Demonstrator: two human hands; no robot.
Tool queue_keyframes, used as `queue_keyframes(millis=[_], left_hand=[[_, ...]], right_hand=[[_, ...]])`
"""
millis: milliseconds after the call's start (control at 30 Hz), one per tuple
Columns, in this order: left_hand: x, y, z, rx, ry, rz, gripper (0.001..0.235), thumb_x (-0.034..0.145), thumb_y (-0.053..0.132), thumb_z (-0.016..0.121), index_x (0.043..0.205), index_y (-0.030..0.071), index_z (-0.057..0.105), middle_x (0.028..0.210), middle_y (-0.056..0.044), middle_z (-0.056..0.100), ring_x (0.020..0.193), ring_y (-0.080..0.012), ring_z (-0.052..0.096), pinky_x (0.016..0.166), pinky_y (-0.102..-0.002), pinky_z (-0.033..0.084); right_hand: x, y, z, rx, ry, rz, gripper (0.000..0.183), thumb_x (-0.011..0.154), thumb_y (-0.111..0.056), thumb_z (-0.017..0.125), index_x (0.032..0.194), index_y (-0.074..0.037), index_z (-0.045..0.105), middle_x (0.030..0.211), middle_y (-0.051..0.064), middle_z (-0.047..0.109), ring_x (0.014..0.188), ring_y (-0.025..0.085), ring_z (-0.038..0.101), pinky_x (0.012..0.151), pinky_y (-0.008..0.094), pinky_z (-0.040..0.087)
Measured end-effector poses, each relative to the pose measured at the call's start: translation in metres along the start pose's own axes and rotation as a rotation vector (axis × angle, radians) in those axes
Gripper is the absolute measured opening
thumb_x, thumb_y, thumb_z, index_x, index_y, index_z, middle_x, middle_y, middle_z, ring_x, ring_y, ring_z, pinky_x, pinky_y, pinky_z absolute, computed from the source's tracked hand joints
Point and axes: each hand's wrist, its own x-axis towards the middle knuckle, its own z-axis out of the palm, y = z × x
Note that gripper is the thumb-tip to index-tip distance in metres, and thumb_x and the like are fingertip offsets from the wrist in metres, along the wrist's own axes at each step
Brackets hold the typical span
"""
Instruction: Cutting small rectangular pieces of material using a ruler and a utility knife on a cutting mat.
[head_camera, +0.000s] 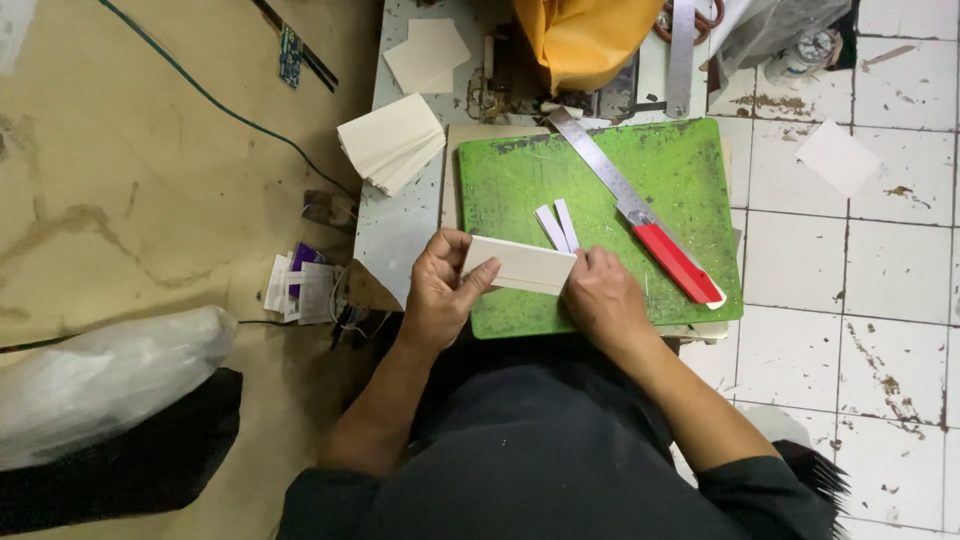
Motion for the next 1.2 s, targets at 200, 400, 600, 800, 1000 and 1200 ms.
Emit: queue_keyframes(millis=[200, 400, 600, 800, 1000, 1200], left_hand=[[0.001, -0.008, 0.010, -0.095, 0.100, -0.070, 0.028, 0.093, 0.005, 0.074, 0.109, -0.002, 0.052, 0.094, -0.012, 0.067, 0.081, -0.0136, 0.070, 0.070, -0.033, 0.070], [0.004, -0.016, 0.010, -0.085, 0.131, -0.096, 0.028, 0.092, 0.007, 0.075, 0.109, -0.001, 0.055, 0.094, -0.011, 0.066, 0.083, -0.0163, 0.071, 0.073, -0.038, 0.070], [0.002, -0.018, 0.013, -0.055, 0.142, -0.116, 0.028, 0.092, 0.007, 0.075, 0.111, -0.002, 0.057, 0.096, -0.009, 0.068, 0.085, -0.0155, 0.071, 0.074, -0.037, 0.070], [-0.003, -0.019, 0.013, -0.067, 0.171, -0.109, 0.029, 0.091, 0.007, 0.077, 0.111, -0.002, 0.058, 0.095, -0.010, 0.068, 0.084, -0.0170, 0.072, 0.072, -0.039, 0.070], [-0.006, -0.024, 0.010, -0.061, 0.190, -0.105, 0.029, 0.091, 0.007, 0.076, 0.112, -0.002, 0.059, 0.095, -0.009, 0.067, 0.084, -0.0168, 0.072, 0.072, -0.038, 0.070], [-0.008, -0.021, 0.019, -0.070, 0.153, -0.104, 0.026, 0.092, 0.007, 0.075, 0.112, -0.002, 0.061, 0.093, -0.010, 0.069, 0.084, -0.0186, 0.073, 0.074, -0.041, 0.070]], right_hand=[[-0.002, 0.014, 0.002, 0.084, -0.071, -0.021, 0.036, 0.084, -0.016, 0.066, 0.114, 0.003, 0.063, 0.085, 0.012, 0.064, 0.074, 0.031, 0.073, 0.058, 0.039, 0.061], [0.000, 0.027, -0.018, 0.454, -0.148, 0.135, 0.039, 0.089, -0.018, 0.062, 0.127, -0.007, 0.061, 0.091, 0.014, 0.063, 0.085, 0.039, 0.070, 0.069, 0.050, 0.059], [-0.008, 0.020, -0.010, 0.278, -0.027, 0.104, 0.041, 0.085, -0.021, 0.068, 0.124, -0.009, 0.065, 0.095, 0.009, 0.063, 0.086, 0.032, 0.070, 0.070, 0.043, 0.059], [0.002, -0.006, -0.013, 0.077, -0.007, 0.026, 0.035, 0.073, -0.023, 0.070, 0.103, -0.008, 0.060, 0.087, 0.005, 0.052, 0.076, 0.025, 0.064, 0.052, 0.034, 0.058], [0.003, -0.007, -0.013, 0.126, -0.046, 0.002, 0.027, 0.080, -0.016, 0.066, 0.102, -0.002, 0.060, 0.085, 0.007, 0.053, 0.073, 0.028, 0.064, 0.048, 0.037, 0.058], [-0.002, 0.024, -0.016, 0.471, -0.072, 0.104, 0.044, 0.084, -0.013, 0.069, 0.126, -0.002, 0.064, 0.099, 0.018, 0.068, 0.092, 0.040, 0.071, 0.077, 0.048, 0.060]])
